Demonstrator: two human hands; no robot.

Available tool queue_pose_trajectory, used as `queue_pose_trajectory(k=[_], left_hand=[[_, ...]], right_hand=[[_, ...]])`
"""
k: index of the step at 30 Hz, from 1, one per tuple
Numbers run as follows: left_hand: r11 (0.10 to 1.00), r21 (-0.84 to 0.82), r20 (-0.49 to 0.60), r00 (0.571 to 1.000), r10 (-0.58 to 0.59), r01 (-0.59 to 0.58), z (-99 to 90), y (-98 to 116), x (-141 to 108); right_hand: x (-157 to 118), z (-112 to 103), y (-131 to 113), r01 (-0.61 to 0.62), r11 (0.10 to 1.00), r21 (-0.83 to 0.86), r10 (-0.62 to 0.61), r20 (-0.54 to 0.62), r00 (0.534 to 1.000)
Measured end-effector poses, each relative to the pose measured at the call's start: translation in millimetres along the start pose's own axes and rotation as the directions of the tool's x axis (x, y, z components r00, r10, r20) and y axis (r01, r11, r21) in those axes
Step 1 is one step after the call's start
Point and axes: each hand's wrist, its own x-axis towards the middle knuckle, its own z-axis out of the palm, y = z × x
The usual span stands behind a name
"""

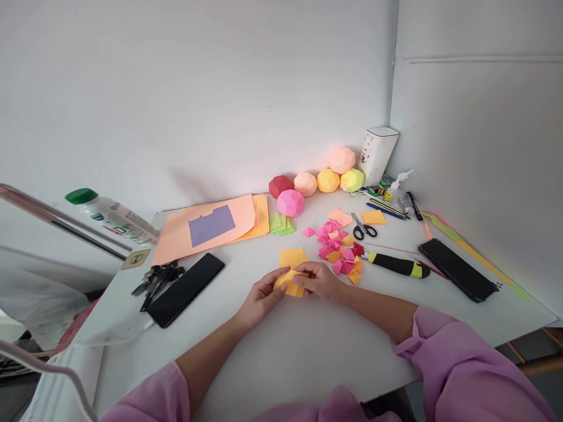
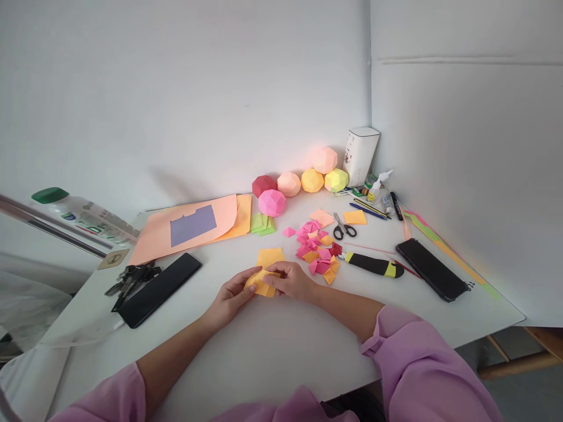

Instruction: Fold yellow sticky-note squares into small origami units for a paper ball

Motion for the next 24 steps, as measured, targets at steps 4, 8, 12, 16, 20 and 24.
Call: queue_pose_trajectory(k=[4,8,12,16,20,24], left_hand=[[1.0,0.01,-0.001,1.0,0.013,-0.013,1.5,-0.1,0.1],[0.998,0.063,-0.045,0.999,-0.001,0.003,3.1,-0.7,-0.7],[0.996,0.091,-0.065,0.998,0.007,-0.001,4.0,-1.8,-0.9],[0.991,0.135,-0.09,0.996,0.018,-0.006,5.4,-1.0,-1.0],[0.98,0.199,-0.08,0.997,0.024,-0.008,6.0,-0.9,-1.1],[0.966,0.252,-0.061,0.996,0.071,-0.054,6.1,0.2,-0.8]], right_hand=[[0.0,-0.4,-0.1,0.007,1.0,-0.007,-0.007,-0.016,1.0],[0.1,-0.6,0.2,0.008,1.0,-0.013,-0.009,-0.018,1.0],[0.3,-0.5,0.4,0.013,0.999,-0.03,-0.013,-0.021,1.0],[1.1,0.3,3.7,0.024,0.998,-0.058,-0.027,-0.058,0.998],[1.4,1.1,5.9,0.071,0.996,-0.045,-0.073,-0.066,0.995],[0.2,1.8,5.7,0.094,0.995,-0.029,-0.095,-0.053,0.994]])
